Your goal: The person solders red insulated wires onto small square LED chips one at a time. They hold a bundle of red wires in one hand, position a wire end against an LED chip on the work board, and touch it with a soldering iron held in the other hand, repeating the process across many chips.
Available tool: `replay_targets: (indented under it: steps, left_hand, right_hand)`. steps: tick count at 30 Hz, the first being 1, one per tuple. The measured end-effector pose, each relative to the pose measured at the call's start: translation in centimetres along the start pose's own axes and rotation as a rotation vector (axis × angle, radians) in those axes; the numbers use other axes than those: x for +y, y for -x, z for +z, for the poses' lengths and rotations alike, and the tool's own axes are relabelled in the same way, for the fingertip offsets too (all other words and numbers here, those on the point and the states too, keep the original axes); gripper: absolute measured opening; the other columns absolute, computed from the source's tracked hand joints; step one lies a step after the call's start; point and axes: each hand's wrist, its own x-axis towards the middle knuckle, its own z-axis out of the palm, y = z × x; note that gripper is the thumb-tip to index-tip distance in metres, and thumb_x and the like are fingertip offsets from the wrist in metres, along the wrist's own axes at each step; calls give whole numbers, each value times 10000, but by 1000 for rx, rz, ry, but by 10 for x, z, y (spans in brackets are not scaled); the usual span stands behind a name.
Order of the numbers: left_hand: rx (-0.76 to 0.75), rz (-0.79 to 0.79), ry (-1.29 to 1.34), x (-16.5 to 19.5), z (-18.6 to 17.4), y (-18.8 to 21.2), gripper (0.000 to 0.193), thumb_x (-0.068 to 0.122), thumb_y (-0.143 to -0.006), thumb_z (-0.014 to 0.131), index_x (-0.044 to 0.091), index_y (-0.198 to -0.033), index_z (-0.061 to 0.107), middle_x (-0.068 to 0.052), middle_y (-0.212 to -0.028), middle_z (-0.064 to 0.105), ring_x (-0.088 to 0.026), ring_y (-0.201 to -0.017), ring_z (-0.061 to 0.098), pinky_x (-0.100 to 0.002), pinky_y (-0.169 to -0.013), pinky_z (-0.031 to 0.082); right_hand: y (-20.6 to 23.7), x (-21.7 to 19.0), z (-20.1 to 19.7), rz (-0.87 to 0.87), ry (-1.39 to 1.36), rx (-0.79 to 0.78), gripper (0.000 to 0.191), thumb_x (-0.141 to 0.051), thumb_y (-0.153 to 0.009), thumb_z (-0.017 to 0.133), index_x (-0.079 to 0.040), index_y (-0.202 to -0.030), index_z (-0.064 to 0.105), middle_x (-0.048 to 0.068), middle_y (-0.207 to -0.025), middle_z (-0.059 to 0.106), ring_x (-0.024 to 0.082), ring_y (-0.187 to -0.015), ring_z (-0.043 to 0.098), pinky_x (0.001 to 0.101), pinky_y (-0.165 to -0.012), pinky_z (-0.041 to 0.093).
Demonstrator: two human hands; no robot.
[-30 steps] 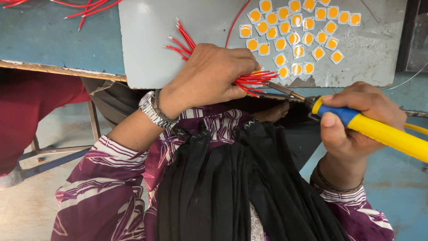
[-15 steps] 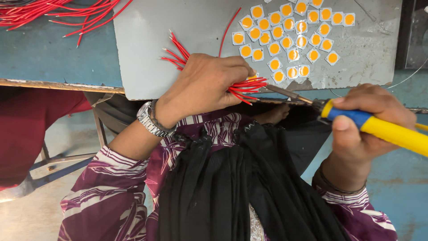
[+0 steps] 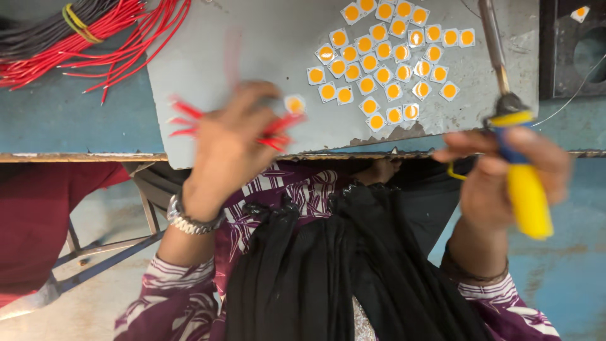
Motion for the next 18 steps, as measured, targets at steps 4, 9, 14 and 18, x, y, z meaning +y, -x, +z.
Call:
replay_targets:
  steps: [4, 9, 14, 18]
  left_hand:
    - [232, -226, 38, 1, -1, 5, 157, 74, -976, 808, 2, -1076, 711, -117, -1106, 634, -242, -802, 648, -348, -699, 515]
    - [153, -329, 217, 14, 7, -4, 171, 98, -1003, 731, -28, -1115, 703, -112, -864, 599, -230, -638, 537, -345, -609, 440]
    - [41, -229, 317, 13, 19, -18, 114, 101, -1046, 660, 15, -1085, 723, -70, -728, 605, -192, -609, 548, -329, -600, 441]
    - [3, -206, 243, 12, 25, -24, 190, 116, -1059, 711, -22, -942, 654, -142, -730, 540, -240, -617, 465, -358, -602, 395]
  right_hand:
    - [-8, 3, 40, 69, 128, -149, 215, -64, -1153, 574, -35, -1340, 474, 235, -1279, 687, 294, -1027, 765, 369, -889, 647]
    - [-21, 6, 81, -7, 414, -277, 401, 126, -1004, 657, -53, -1318, 484, 174, -1313, 689, 288, -1179, 736, 331, -966, 603]
    - [-29, 9, 91, -129, 384, -286, 490, 131, -973, 700, -85, -1320, 429, 166, -1371, 669, 248, -1081, 733, 320, -927, 584]
    - [-31, 14, 91, -130, 390, -260, 550, 103, -955, 754, -93, -1332, 405, 160, -1398, 656, 225, -985, 714, 314, -894, 566]
